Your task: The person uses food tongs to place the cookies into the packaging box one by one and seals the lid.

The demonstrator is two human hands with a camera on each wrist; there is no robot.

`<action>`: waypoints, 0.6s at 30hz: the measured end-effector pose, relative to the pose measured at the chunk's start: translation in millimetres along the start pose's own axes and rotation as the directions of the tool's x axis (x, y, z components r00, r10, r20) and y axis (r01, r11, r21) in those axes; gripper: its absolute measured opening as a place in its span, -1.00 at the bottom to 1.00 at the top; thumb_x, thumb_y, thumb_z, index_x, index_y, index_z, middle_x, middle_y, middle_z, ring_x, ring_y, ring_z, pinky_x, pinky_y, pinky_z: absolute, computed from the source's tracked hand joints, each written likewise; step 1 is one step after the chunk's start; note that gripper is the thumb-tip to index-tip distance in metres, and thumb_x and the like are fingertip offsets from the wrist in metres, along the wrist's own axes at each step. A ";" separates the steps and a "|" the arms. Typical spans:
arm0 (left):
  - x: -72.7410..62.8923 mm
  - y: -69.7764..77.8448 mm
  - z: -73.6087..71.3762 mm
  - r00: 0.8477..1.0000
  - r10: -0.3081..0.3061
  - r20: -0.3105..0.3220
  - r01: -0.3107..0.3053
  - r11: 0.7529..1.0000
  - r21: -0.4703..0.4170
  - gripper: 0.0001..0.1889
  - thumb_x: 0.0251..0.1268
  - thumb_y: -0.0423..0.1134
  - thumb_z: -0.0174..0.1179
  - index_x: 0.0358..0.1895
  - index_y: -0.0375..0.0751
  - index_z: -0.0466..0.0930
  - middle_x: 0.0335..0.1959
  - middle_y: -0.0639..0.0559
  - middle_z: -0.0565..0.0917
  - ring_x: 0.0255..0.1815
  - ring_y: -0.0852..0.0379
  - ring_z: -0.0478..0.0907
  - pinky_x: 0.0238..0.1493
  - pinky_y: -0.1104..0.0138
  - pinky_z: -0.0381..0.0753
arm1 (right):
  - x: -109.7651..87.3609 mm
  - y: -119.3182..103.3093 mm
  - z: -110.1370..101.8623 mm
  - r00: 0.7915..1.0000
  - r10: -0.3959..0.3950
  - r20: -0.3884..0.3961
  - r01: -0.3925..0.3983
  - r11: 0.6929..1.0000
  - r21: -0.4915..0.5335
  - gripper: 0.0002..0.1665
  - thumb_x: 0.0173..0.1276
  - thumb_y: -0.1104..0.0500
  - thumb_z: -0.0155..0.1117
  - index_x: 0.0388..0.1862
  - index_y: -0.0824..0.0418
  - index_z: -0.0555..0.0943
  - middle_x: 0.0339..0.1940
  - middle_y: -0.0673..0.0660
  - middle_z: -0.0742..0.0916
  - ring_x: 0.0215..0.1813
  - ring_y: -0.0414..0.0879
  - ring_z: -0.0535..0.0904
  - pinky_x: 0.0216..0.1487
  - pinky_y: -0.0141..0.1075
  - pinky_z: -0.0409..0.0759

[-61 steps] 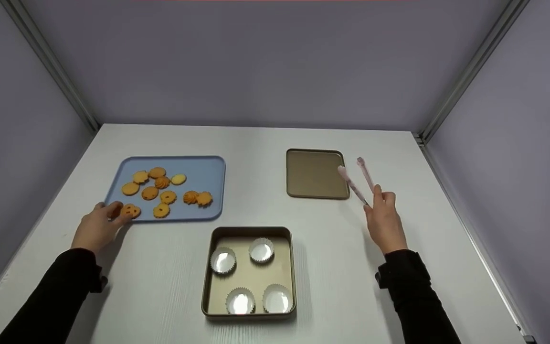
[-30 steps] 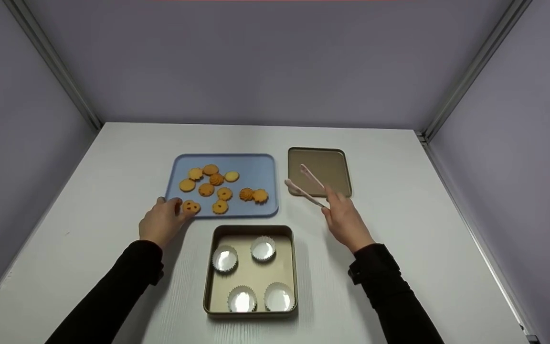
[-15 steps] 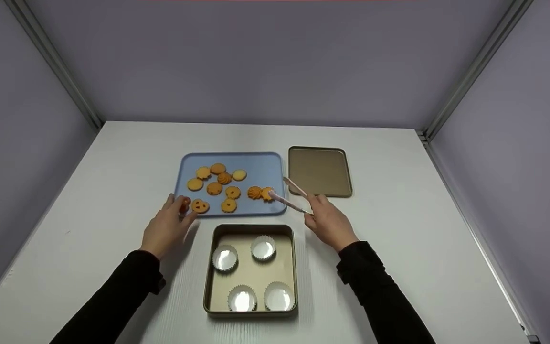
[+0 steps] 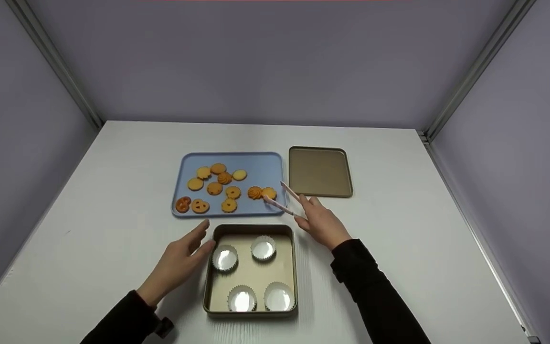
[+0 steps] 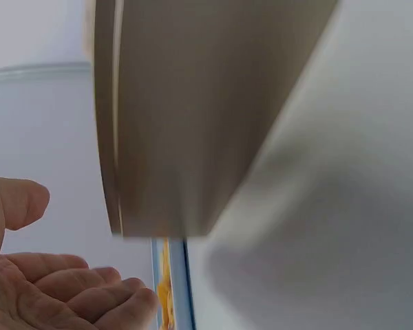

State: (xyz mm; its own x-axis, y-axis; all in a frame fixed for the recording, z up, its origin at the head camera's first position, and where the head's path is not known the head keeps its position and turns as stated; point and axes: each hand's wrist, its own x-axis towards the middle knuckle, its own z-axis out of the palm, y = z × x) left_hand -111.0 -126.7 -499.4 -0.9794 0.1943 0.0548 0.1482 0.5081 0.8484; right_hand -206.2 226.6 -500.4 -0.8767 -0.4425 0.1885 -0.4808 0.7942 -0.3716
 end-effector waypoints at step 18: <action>-51.8 -1.5 25.4 0.988 -0.082 0.130 0.093 0.992 -0.082 -0.08 0.32 -0.21 0.29 0.61 -0.46 -0.02 0.43 -0.43 0.40 0.43 -0.27 0.41 0.37 -0.08 0.45 | 9.8 -3.8 3.5 0.998 0.004 0.057 -0.003 1.000 -0.013 -0.32 0.49 0.10 0.29 0.43 0.46 0.41 -0.20 0.24 0.62 -0.31 0.06 0.56 -0.21 0.03 0.59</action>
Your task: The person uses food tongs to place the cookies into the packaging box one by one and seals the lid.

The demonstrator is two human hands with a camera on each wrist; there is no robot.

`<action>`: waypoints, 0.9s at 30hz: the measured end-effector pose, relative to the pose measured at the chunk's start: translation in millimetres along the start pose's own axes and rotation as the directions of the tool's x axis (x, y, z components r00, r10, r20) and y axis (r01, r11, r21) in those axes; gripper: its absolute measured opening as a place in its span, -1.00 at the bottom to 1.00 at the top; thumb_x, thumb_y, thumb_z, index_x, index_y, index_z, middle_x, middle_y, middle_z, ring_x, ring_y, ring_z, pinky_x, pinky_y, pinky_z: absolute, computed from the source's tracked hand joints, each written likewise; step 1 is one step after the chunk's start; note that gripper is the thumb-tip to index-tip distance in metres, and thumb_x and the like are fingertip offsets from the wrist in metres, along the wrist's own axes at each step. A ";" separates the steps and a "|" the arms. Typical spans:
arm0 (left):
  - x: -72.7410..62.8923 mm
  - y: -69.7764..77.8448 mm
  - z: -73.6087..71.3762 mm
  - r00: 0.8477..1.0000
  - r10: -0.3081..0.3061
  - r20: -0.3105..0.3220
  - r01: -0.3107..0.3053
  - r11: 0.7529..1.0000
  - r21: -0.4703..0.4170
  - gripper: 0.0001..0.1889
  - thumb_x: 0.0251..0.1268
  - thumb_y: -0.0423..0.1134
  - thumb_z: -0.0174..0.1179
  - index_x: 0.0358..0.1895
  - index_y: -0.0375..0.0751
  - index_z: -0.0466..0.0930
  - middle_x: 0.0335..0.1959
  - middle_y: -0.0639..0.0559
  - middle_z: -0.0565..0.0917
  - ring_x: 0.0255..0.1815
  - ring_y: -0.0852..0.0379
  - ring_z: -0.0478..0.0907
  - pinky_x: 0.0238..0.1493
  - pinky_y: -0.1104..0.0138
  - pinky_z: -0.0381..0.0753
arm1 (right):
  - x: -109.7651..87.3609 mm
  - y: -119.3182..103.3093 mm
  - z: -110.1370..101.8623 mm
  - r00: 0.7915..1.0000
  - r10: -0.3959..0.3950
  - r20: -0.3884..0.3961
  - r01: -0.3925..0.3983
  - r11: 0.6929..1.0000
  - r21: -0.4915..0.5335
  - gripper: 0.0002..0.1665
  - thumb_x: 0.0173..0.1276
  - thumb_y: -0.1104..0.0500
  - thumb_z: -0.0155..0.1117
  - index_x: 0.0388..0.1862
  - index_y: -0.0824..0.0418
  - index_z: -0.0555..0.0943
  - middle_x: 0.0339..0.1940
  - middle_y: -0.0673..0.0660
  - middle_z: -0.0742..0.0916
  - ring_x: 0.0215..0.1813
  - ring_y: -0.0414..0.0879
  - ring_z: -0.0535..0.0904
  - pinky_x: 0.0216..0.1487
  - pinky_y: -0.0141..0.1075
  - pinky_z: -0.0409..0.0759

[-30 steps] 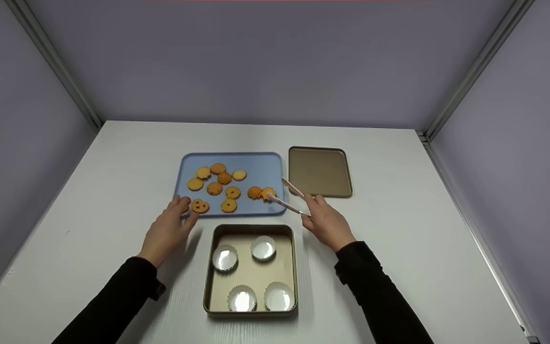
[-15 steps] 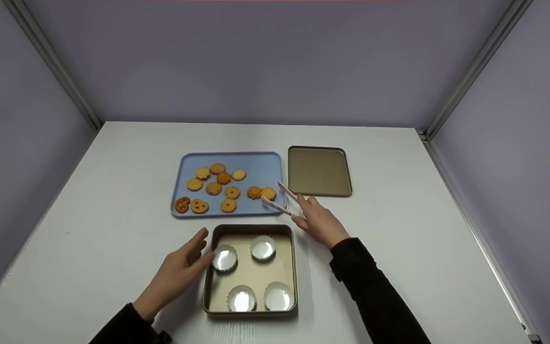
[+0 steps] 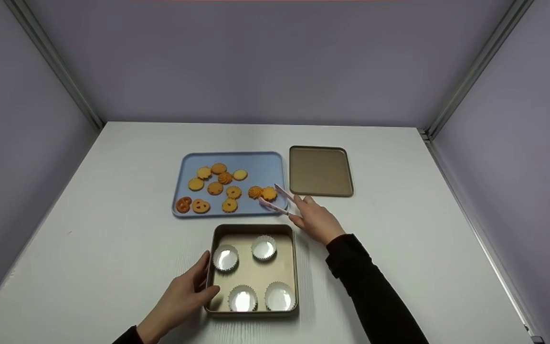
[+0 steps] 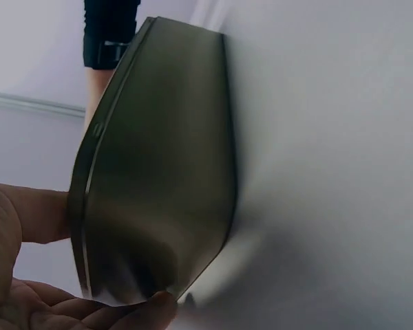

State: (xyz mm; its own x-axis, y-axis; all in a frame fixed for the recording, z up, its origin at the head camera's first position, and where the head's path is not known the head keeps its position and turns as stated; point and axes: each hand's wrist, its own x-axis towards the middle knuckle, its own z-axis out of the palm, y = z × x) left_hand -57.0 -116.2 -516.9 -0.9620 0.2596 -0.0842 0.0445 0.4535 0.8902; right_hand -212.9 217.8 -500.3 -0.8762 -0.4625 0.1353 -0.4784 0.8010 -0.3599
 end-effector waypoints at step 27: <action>-0.9 0.0 3.8 0.999 -0.003 -0.048 0.004 1.000 0.023 -0.21 0.33 -0.31 0.24 0.56 -0.48 0.12 0.13 -0.28 0.64 -0.45 0.26 0.38 -0.34 0.41 0.42 | -13.2 2.8 1.3 0.930 -0.238 -0.281 0.230 0.971 -0.064 -0.43 0.32 0.35 0.42 0.30 0.43 0.55 -0.32 0.15 0.63 -0.47 -0.12 0.46 -0.45 -0.22 0.50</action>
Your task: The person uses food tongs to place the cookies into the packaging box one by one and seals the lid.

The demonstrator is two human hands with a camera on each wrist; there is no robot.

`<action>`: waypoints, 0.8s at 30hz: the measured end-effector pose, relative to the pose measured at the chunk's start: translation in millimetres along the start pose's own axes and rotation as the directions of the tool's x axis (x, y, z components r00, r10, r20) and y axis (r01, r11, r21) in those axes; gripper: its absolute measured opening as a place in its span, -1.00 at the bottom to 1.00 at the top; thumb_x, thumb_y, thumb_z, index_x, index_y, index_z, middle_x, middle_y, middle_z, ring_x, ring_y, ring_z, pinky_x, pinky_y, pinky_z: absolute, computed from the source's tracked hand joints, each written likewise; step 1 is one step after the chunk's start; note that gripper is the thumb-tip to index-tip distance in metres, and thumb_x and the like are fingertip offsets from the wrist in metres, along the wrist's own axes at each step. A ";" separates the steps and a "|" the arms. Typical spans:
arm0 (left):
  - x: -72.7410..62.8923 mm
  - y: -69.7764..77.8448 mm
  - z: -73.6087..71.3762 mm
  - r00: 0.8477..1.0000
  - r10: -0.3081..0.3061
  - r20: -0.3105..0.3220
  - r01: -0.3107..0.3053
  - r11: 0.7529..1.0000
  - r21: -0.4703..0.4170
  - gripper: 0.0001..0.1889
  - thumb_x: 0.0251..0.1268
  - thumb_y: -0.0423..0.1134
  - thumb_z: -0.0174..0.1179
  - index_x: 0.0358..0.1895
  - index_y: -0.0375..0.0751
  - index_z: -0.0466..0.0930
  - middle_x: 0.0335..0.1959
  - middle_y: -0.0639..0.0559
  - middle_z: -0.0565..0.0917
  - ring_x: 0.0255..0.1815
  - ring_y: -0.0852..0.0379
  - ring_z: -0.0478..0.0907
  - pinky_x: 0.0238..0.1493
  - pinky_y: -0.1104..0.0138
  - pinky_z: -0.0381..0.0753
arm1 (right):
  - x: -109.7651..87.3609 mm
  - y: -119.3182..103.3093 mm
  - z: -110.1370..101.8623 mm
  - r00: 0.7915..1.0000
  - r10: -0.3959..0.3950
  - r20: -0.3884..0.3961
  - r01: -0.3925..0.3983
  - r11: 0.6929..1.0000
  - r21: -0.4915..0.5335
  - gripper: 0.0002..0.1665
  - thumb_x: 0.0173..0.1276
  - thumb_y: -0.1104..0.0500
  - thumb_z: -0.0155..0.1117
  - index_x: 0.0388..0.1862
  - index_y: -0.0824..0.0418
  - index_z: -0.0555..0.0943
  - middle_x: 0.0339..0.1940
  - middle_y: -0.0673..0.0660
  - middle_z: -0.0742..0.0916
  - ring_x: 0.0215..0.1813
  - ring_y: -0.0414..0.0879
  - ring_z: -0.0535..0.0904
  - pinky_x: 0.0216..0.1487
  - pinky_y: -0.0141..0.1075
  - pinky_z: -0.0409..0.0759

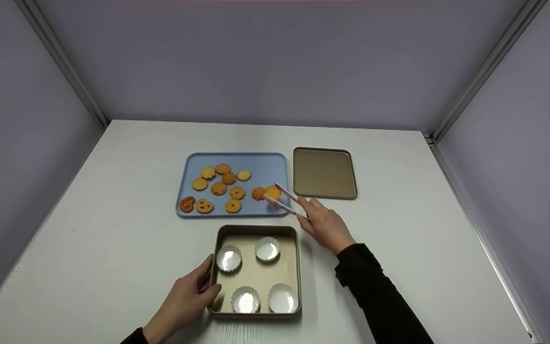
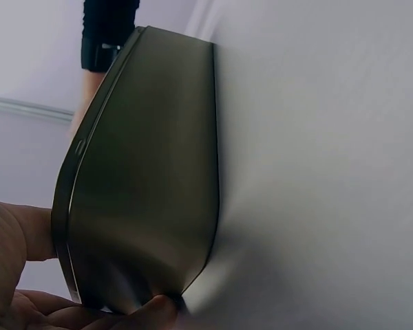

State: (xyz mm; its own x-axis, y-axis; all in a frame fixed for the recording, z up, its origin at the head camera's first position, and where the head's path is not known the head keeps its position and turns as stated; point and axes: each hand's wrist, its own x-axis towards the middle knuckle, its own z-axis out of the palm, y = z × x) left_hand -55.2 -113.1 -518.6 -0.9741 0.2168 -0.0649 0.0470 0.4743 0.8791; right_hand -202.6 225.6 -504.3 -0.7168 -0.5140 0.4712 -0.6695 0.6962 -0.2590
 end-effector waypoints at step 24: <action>-2.0 0.7 1.1 1.000 -0.001 -0.010 0.001 1.000 -0.020 -0.22 0.37 -0.30 0.23 0.58 -0.44 0.11 0.50 -0.33 0.35 0.45 -0.14 0.38 0.41 -0.04 0.38 | -32.5 -61.8 -65.5 0.936 -0.305 0.174 0.315 0.949 -0.026 -0.46 0.14 0.30 0.46 0.16 0.25 0.63 -0.39 -0.10 0.53 -0.60 -0.41 0.28 -0.60 -0.57 0.32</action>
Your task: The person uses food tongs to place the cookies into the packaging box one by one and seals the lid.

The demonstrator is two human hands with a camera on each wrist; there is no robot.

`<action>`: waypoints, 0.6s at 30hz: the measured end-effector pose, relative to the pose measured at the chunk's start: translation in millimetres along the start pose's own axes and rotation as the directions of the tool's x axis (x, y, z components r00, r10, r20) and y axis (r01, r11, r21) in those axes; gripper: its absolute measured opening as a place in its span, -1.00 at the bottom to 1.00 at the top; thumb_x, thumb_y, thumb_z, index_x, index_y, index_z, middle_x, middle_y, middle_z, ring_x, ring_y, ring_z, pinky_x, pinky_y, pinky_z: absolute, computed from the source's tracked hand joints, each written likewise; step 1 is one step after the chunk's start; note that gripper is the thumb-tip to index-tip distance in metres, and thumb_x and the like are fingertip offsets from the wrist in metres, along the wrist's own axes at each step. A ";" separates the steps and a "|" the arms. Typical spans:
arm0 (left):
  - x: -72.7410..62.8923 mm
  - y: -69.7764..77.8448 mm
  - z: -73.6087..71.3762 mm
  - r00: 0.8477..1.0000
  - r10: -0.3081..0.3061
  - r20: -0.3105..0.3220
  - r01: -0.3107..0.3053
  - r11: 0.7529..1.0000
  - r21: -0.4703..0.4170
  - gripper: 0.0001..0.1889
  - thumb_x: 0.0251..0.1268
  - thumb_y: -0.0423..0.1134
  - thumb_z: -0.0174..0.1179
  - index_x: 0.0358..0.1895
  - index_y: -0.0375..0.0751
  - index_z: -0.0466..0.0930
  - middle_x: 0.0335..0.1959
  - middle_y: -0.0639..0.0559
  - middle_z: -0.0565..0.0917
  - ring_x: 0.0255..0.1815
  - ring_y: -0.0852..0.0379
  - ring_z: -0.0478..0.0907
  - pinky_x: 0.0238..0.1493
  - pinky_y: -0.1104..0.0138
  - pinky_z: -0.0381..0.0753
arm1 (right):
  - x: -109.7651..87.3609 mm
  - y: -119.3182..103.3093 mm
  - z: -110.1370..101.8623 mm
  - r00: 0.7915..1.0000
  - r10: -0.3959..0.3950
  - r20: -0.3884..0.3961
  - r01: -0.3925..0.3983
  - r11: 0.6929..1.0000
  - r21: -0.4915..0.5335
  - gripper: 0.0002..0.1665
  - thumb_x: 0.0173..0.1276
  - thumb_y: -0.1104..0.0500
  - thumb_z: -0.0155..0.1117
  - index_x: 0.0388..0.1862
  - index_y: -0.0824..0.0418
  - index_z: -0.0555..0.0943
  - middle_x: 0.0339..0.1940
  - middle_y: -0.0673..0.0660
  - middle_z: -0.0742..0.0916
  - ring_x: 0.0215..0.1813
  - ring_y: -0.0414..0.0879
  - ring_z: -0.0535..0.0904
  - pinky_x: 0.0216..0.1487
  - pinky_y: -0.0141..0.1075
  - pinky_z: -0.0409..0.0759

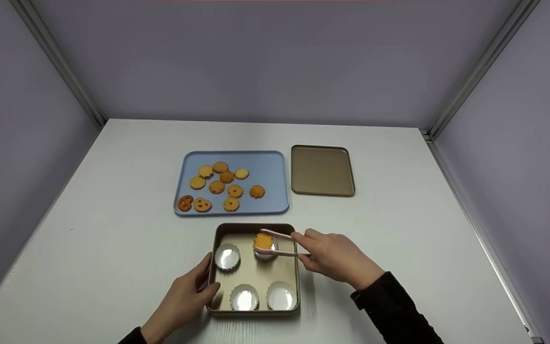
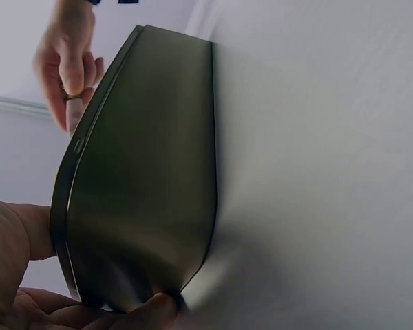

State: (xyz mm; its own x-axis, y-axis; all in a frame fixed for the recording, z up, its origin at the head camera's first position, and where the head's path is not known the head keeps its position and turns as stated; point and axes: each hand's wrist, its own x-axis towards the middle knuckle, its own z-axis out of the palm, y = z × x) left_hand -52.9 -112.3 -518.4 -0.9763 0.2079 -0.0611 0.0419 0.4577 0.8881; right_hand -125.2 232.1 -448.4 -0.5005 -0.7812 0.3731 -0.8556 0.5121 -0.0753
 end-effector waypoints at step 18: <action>-0.3 0.0 0.4 1.000 0.003 0.002 -0.003 0.999 0.045 -0.22 0.36 -0.28 0.23 0.58 -0.44 0.12 0.47 -0.34 0.39 0.36 -0.08 0.45 0.37 -0.01 0.45 | 10.4 -7.5 9.1 0.983 0.100 0.155 -0.076 0.985 -0.152 -0.54 0.18 0.21 0.44 0.09 0.24 0.67 -0.47 -0.05 0.50 -0.65 -0.30 0.24 -0.65 -0.42 0.30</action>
State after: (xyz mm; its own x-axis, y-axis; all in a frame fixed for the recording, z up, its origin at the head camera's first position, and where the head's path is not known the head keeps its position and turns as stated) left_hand -52.6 -112.0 -518.6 -0.9758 0.2107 -0.0590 0.0545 0.4952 0.8670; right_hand -125.2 216.9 -452.3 -0.5976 -0.7721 0.2162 -0.7851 0.6182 0.0379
